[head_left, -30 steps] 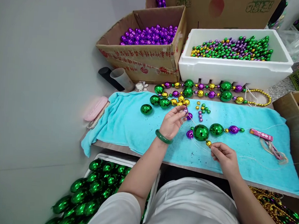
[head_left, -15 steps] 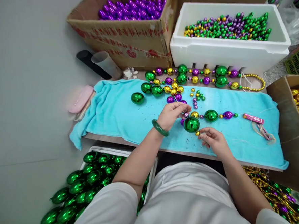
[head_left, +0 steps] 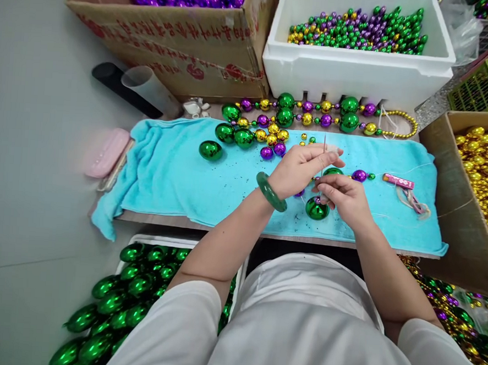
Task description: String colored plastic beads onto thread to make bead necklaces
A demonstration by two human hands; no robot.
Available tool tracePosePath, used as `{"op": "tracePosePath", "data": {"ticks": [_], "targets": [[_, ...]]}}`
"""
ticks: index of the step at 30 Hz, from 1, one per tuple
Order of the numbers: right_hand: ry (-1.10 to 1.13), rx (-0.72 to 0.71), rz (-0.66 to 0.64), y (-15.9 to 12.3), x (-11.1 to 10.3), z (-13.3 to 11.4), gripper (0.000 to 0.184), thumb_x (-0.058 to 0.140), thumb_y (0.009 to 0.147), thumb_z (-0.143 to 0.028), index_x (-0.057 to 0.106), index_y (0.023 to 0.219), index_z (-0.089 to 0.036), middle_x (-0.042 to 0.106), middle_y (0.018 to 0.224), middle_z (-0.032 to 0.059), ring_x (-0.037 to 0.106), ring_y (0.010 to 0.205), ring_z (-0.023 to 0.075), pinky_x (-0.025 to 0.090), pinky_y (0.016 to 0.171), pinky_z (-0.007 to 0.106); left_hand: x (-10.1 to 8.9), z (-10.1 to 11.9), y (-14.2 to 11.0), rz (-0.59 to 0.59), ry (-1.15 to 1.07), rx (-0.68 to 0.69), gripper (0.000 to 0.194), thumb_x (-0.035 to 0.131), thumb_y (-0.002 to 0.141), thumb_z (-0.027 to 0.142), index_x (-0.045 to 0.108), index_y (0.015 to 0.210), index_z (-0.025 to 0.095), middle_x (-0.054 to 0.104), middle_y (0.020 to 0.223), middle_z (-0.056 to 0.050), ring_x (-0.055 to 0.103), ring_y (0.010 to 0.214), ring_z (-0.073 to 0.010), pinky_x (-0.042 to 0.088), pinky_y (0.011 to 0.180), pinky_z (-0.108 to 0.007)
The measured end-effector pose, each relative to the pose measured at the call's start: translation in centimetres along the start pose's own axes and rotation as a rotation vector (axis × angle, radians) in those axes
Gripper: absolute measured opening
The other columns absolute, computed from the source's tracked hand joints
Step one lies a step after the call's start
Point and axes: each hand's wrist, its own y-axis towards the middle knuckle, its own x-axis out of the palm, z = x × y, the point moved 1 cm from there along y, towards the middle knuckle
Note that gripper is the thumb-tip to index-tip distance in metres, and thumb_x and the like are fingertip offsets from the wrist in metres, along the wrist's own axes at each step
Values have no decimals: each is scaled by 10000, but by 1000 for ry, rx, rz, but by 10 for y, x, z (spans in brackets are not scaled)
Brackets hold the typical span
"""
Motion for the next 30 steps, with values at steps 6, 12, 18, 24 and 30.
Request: {"op": "tracePosePath", "data": {"ticks": [6, 12, 18, 24, 30], "targets": [[-104, 27, -57, -4, -8, 10, 286, 604, 800, -462, 572, 774, -179, 634, 657, 5, 539, 481, 82, 361, 388, 188, -6, -14, 0, 10, -42, -17, 180, 705, 756, 238, 725, 918, 162, 684, 999, -64, 596, 1058, -225, 431, 933, -350], [86, 32, 58, -4, -16, 14, 298, 589, 812, -493, 517, 901, -218, 582, 632, -36, 537, 457, 91, 403, 389, 199, -4, -63, -35, -103, 201, -117, 850, 831, 563, 235, 482, 1339, 247, 615, 1199, -86, 555, 1135, -278, 393, 992, -404], [212, 95, 32, -5, -13, 10, 305, 607, 794, -493, 529, 848, -204, 613, 714, 2, 596, 569, 116, 440, 431, 205, 5, -93, -58, -13, 651, 26, 668, 727, 695, 238, 475, 1314, 255, 569, 1296, -100, 518, 1180, -303, 348, 1006, -441], [266, 163, 1, -12, -9, 15, 286, 610, 799, -461, 520, 944, -232, 573, 676, -22, 571, 575, 117, 439, 464, 217, 11, -95, -65, -48, 911, 69, 606, 672, 757, 341, 461, 1305, 195, 581, 1229, -135, 508, 1143, -321, 337, 959, -471], [197, 1, 98, -29, -32, -14, 219, 626, 778, -422, 561, 853, -227, 473, 578, -16, 481, 535, 125, 388, 481, 257, 3, -99, -75, -25, 1160, 103, 558, 614, 787, 269, 459, 1319, 206, 537, 1292, -143, 468, 1185, -321, 286, 1009, -480]]}}
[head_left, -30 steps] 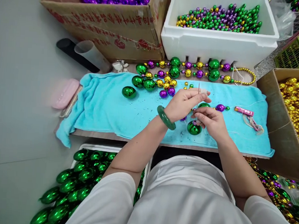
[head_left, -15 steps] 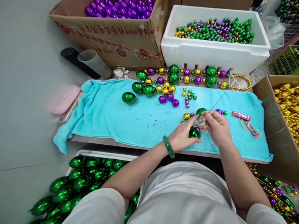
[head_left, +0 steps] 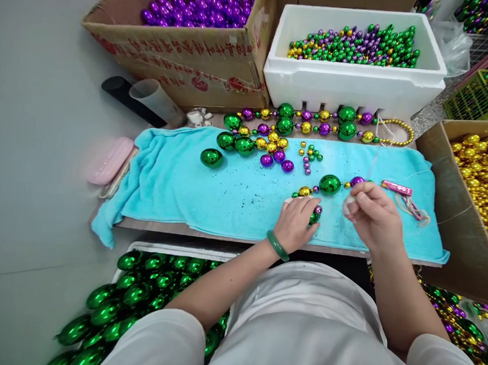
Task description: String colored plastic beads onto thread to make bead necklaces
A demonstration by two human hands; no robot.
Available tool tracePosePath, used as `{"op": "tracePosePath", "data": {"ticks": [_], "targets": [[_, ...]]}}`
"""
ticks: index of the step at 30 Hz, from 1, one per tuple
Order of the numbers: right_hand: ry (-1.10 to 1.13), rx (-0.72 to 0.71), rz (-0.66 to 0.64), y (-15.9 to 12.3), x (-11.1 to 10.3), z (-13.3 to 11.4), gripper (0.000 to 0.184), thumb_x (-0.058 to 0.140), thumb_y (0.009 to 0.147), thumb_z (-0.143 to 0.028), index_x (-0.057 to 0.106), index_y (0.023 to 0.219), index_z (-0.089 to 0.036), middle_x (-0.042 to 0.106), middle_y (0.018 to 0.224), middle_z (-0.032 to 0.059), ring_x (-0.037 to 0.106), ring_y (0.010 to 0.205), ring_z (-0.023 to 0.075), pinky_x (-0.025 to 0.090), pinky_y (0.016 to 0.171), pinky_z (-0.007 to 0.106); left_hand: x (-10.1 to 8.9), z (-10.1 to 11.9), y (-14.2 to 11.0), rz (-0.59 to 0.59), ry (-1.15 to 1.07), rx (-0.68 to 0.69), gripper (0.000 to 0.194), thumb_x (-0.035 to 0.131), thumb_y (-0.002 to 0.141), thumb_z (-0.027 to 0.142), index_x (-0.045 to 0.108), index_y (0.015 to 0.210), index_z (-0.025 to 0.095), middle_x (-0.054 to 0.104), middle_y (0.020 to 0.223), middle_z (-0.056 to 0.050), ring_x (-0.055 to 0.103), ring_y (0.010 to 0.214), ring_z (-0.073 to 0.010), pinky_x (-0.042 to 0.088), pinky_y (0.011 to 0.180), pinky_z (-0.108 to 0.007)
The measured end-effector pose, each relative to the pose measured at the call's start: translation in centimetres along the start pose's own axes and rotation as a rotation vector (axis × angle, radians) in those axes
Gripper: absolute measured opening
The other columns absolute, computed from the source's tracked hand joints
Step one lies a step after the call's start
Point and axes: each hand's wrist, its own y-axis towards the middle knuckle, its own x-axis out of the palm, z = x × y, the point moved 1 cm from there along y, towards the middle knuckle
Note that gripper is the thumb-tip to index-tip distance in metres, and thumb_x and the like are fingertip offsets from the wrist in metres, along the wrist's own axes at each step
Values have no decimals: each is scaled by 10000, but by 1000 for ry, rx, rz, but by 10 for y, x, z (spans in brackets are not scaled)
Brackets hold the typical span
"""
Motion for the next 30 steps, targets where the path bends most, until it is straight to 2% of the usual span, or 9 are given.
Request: {"op": "tracePosePath", "data": {"ticks": [3, 6, 8, 11, 15, 18, 21, 24, 30], "targets": [[8, -135, 83, -5, -17, -21, 193, 642, 770, -415, 583, 815, -236, 455, 535, -12, 458, 495, 127, 365, 454, 263, -14, -19, 2, 19, 122, 88, 450, 567, 823, 261, 523, 1269, 214, 532, 1303, -138, 455, 1208, -314, 258, 1045, -479], [53, -193, 96, -8, -32, -27, 167, 681, 758, -385, 635, 821, -238, 490, 536, -5, 477, 502, 129, 366, 451, 260, -32, -45, 4, 31, 232, 162, 363, 521, 856, 245, 579, 1214, 247, 503, 1337, -128, 406, 1255, -319, 277, 1037, -498], [71, -156, 79, -10, -38, -20, 167, 701, 750, -364, 666, 845, -231, 526, 546, 0, 492, 507, 129, 365, 445, 256, -40, -61, 3, 47, 284, 165, 381, 507, 861, 218, 570, 1233, 270, 497, 1345, -111, 384, 1264, -322, 314, 1012, -504], [79, -29, 60, -13, -41, 1, 171, 724, 737, -326, 698, 865, -216, 569, 568, 9, 515, 519, 129, 346, 423, 239, -45, -81, -2, 64, 301, 153, 565, 533, 841, 188, 405, 1387, 251, 507, 1338, -106, 398, 1242, -307, 346, 1009, -492], [52, 149, 28, -17, -35, 24, 175, 724, 744, -292, 719, 894, -202, 581, 598, 11, 500, 528, 105, 343, 433, 224, -42, -96, -13, 81, 260, 100, 821, 658, 772, 301, 227, 1457, 162, 450, 1368, -161, 396, 1258, -314, 329, 1053, -497], [42, 231, 4, -17, -31, 29, 231, 687, 784, -287, 707, 1000, -207, 582, 648, 11, 495, 553, 96, 358, 458, 222, -39, -101, -21, 128, 228, 21, 943, 715, 715, 413, 194, 1455, 150, 425, 1372, -184, 386, 1264, -332, 324, 1057, -520], [63, 271, -38, -13, -27, 26, 301, 656, 810, -286, 666, 1102, -213, 595, 697, 17, 507, 572, 103, 377, 477, 232, -36, -97, -27, 172, 187, -52, 935, 716, 705, 460, 220, 1442, 166, 434, 1352, -179, 394, 1253, -332, 335, 1052, -522], [99, 250, -67, -10, -23, 25, 284, 650, 815, -280, 645, 1093, -221, 606, 707, 19, 524, 585, 112, 390, 488, 234, -33, -88, -30, 188, 143, -84, 825, 690, 736, 460, 295, 1411, 197, 449, 1324, -157, 406, 1240, -320, 355, 1045, -506], [98, 191, -33, -8, -23, 29, 116, 655, 813, -274, 651, 902, -200, 613, 676, 28, 548, 576, 116, 394, 475, 220, -30, -78, -19, 170, 118, -42, 525, 590, 840, 344, 437, 1321, 198, 476, 1269, -140, 465, 1174, -283, 422, 999, -455]]}}
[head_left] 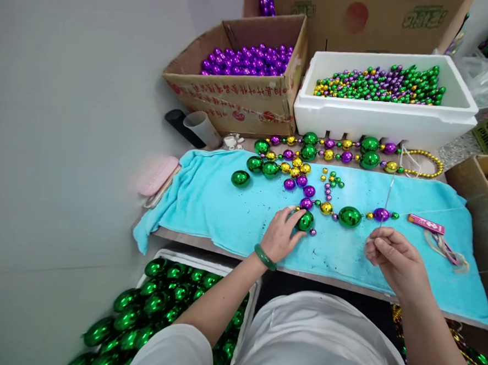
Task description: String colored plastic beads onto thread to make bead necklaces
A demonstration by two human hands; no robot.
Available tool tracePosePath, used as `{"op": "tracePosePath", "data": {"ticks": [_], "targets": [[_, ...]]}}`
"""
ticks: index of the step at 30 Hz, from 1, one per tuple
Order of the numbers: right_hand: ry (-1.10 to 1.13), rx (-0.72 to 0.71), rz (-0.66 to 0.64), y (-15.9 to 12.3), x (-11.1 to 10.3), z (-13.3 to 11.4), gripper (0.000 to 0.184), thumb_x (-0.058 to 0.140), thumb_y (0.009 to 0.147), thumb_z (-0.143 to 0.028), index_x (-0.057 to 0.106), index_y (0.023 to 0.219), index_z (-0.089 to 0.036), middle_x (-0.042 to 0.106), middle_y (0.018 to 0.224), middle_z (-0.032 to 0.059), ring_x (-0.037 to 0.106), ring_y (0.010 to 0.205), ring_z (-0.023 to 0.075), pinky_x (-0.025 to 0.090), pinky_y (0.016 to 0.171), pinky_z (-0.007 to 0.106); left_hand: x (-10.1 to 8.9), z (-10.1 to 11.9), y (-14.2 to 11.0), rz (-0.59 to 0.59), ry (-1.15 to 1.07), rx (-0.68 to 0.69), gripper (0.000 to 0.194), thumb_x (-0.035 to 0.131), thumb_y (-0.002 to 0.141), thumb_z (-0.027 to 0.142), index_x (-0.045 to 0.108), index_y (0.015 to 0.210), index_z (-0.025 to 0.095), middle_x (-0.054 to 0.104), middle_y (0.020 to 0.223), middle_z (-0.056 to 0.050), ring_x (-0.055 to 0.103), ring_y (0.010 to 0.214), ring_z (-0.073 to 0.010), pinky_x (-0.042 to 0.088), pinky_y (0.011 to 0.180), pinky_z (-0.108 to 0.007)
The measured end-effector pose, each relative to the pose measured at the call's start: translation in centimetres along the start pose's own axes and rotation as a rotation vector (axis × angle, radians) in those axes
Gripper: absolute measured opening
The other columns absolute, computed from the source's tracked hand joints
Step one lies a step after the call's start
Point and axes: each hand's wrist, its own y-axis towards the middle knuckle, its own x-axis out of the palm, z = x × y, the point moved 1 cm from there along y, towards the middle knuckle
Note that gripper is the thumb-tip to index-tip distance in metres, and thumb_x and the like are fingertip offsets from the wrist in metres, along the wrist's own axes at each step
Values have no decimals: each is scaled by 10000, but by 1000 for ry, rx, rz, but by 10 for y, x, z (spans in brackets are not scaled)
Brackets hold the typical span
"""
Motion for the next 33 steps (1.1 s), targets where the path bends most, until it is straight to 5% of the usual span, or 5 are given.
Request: {"op": "tracePosePath", "data": {"ticks": [7, 20, 26, 33], "targets": [[37, -134, 30, -7, -13, -15, 95, 674, 792, -252, 667, 866, -194, 580, 625, 15, 534, 564, 112, 398, 472, 219, -2, -13, 12, -25, -165, -5, 526, 622, 804, 252, 442, 1296, 200, 515, 1235, -120, 479, 1190, -247, 423, 1019, -441], [47, -181, -134, -17, -11, -30, 87, 657, 794, -248, 665, 847, -180, 543, 571, 10, 489, 526, 119, 364, 460, 242, 3, -21, 6, -20, -210, 6, 559, 612, 818, 318, 411, 1321, 182, 496, 1287, -134, 457, 1218, -257, 429, 1012, -452], [28, -116, -151, -16, -5, -22, 89, 652, 803, -269, 662, 836, -187, 548, 571, 15, 490, 510, 122, 338, 459, 246, 3, -5, 5, 28, -41, 58, 649, 644, 781, 445, 424, 1341, 201, 457, 1305, -144, 424, 1213, -295, 349, 1054, -508], [4, -94, -219, -18, 2, -19, 83, 616, 829, -270, 655, 841, -198, 546, 584, 32, 491, 532, 137, 343, 467, 263, 11, 23, 18, -84, 106, 179, 503, 611, 814, 308, 499, 1304, 284, 402, 1375, -115, 336, 1270, -331, 375, 1011, -523]]}}
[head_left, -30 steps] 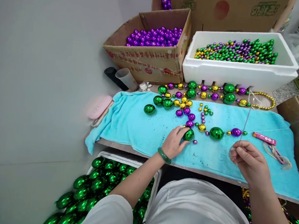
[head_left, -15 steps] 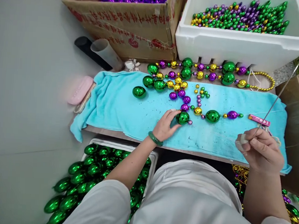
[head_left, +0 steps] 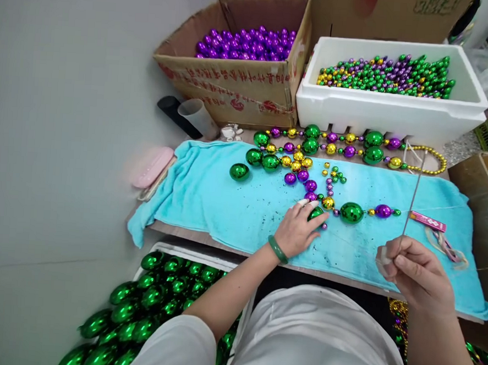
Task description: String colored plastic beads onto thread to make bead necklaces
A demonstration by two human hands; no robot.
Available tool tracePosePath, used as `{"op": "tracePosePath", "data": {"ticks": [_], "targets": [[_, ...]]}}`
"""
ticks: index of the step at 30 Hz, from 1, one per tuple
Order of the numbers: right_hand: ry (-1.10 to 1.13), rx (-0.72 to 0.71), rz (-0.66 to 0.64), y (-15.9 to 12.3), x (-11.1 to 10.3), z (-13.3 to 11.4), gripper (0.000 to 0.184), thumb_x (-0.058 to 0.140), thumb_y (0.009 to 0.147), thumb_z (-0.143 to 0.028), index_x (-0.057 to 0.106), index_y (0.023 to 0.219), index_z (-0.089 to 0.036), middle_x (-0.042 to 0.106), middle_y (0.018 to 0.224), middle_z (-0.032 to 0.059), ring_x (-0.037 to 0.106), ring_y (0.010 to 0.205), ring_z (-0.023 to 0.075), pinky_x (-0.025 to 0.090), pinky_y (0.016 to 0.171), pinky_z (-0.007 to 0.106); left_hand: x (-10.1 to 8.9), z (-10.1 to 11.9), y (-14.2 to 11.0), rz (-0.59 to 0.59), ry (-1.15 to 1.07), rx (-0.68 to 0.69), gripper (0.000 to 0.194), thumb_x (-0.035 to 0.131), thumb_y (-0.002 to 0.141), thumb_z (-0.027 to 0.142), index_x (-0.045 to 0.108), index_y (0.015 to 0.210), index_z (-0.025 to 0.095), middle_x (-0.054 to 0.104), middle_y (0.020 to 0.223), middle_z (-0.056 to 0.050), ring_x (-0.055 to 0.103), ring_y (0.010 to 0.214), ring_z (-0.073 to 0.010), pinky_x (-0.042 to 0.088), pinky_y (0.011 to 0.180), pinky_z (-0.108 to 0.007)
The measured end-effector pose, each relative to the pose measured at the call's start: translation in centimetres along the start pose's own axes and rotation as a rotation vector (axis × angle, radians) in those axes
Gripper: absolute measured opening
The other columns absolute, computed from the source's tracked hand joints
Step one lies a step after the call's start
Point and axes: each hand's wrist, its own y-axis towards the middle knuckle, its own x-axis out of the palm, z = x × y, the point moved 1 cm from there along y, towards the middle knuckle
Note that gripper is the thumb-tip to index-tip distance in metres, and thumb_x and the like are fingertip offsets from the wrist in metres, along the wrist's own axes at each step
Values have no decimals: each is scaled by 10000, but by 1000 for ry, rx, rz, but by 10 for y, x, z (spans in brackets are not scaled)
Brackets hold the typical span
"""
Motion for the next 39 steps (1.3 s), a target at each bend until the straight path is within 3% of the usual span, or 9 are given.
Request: {"op": "tracePosePath", "data": {"ticks": [6, 14, 18, 23, 29, 39], "targets": [[-34, -124, 41, -8, -5, -22, 81, 615, 821, -269, 661, 834, -203, 499, 537, 25, 474, 512, 146, 342, 451, 277, -2, -9, 9, -8, 17, 46, 323, 487, 867, 182, 603, 1164, 228, 460, 1322, -111, 386, 1222, -284, 397, 1011, -460], [-47, -233, 159, -12, -24, -41, 72, 655, 763, -274, 665, 799, -212, 447, 508, 5, 411, 463, 128, 311, 420, 273, -6, -33, 9, -19, -100, -21, 495, 559, 813, 187, 484, 1302, 194, 510, 1323, -103, 427, 1222, -283, 341, 1052, -492], [-36, -204, 200, -9, -25, -39, 75, 669, 744, -279, 665, 781, -214, 442, 516, -2, 395, 457, 121, 289, 419, 267, -8, -37, 5, 1, -142, -26, 473, 565, 810, 206, 478, 1274, 186, 517, 1316, -114, 445, 1240, -273, 316, 1075, -504], [-74, -112, 222, -5, -23, -27, 132, 698, 721, -356, 656, 767, -240, 445, 510, -3, 415, 468, 134, 318, 431, 271, -8, -41, -8, 52, -161, -75, 404, 543, 819, 189, 495, 1220, 192, 477, 1334, -123, 437, 1263, -261, 390, 1054, -475], [-26, 19, 157, 3, -16, -7, 168, 703, 724, -347, 637, 757, -196, 493, 523, 1, 445, 460, 128, 328, 417, 259, -8, -52, -18, 82, -164, -89, 483, 553, 807, 187, 411, 1269, 176, 495, 1313, -138, 440, 1268, -260, 395, 1065, -494], [-27, 121, 88, 10, -9, 15, 164, 676, 768, -338, 625, 785, -182, 549, 561, 13, 462, 480, 126, 317, 431, 252, -18, -68, -21, 107, -114, -139, 454, 447, 818, 130, 429, 1270, 151, 525, 1261, -135, 456, 1229, -251, 418, 1034, -471]]}}
